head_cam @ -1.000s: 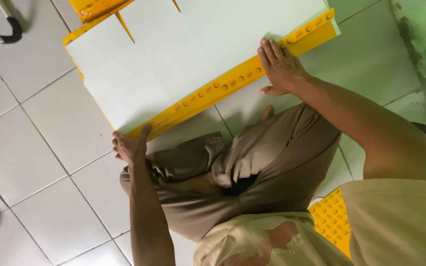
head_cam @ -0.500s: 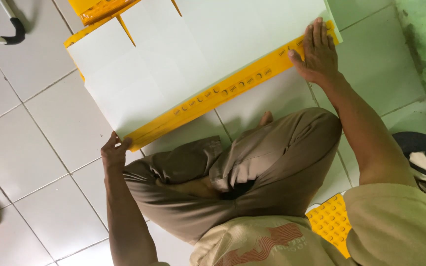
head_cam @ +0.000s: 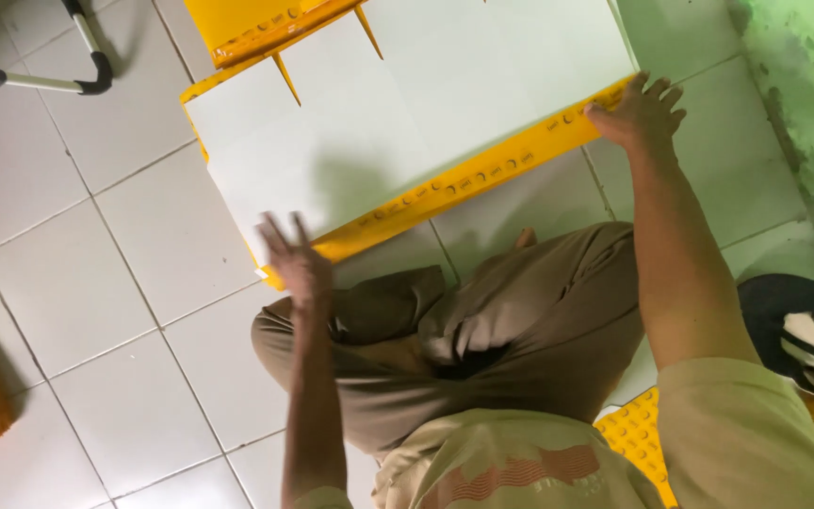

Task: Folding flat cardboard sheets into boxes and stacking them on the floor.

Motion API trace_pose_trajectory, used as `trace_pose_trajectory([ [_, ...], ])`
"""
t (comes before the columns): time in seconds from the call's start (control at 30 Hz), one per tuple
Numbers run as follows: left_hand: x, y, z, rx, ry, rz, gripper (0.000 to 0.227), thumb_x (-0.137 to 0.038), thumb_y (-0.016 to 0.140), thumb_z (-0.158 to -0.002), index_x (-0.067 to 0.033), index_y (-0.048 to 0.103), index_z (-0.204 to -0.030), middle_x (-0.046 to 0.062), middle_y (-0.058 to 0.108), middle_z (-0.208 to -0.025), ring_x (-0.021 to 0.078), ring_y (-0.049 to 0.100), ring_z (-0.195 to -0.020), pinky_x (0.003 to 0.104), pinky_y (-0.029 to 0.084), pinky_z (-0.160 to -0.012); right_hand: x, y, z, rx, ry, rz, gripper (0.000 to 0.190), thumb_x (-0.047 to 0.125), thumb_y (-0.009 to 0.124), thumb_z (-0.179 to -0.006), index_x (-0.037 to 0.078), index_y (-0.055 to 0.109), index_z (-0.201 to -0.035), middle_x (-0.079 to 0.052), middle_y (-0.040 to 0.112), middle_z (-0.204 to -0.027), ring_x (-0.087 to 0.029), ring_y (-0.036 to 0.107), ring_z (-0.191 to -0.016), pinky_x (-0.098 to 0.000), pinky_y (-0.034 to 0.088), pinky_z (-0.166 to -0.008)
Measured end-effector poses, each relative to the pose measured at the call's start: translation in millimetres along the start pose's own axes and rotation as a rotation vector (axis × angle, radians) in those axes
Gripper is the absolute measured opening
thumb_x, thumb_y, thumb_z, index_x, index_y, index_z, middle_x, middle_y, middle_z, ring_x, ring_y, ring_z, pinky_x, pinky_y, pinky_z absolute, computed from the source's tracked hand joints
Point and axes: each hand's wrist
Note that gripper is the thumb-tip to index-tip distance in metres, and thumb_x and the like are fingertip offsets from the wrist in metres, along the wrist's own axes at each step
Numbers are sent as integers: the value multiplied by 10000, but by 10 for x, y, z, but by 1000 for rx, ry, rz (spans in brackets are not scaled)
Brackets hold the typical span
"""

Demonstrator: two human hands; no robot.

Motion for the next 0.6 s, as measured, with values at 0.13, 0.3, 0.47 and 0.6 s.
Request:
trace_pose_trajectory([
  [0.13, -1154, 223, 244, 28, 525, 143, 605, -173, 559, -919, -95, 473, -1513, 220, 203, -1663, 450, 196, -1531, 557, 326, -1201, 217, 193, -67, -241, 132, -150, 879, 338, 747, -916, -60, 273, -1541, -304, 365, -1453, -461, 345, -1309, -563, 419, -1006],
  [0.3, -1500, 428, 315, 157, 483, 240, 636, -343, 560, -1006, -108, 385, -1571, 162, 237, -1683, 395, 162, -1563, 561, 182, -1246, 360, 575, -142, -505, 193, -592, 945, 25, 863, -720, 29, 321, -1494, -224, 539, -1295, -378, 606, -1147, -426, 594, -928],
  [0.47, -1541, 640, 355, -33, 469, 269, 698, -303, 650, -924, -117, 430, -1559, 184, 249, -1693, 436, 224, -1551, 616, 214, -1218, 3, 1062, -673, -542, 333, -1040, 1167, 98, 983, -720, 121, 203, -1588, -155, 611, -1258, -311, 720, -1187, -386, 668, -894],
  [0.6, -1853, 631, 319, -46, 410, 310, 668, -289, 639, -924, -17, 450, -1504, 231, 276, -1671, 446, 266, -1535, 612, 242, -1205, 34, 922, -662, -441, 334, -1228, 1187, 115, 1015, -715, 145, 206, -1584, -203, 571, -1304, -278, 767, -1061, -343, 766, -764],
])
Point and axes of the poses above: each hand's wrist, its own z-axis away from the middle knuckle, its own y-axis out of the palm, x = y × z
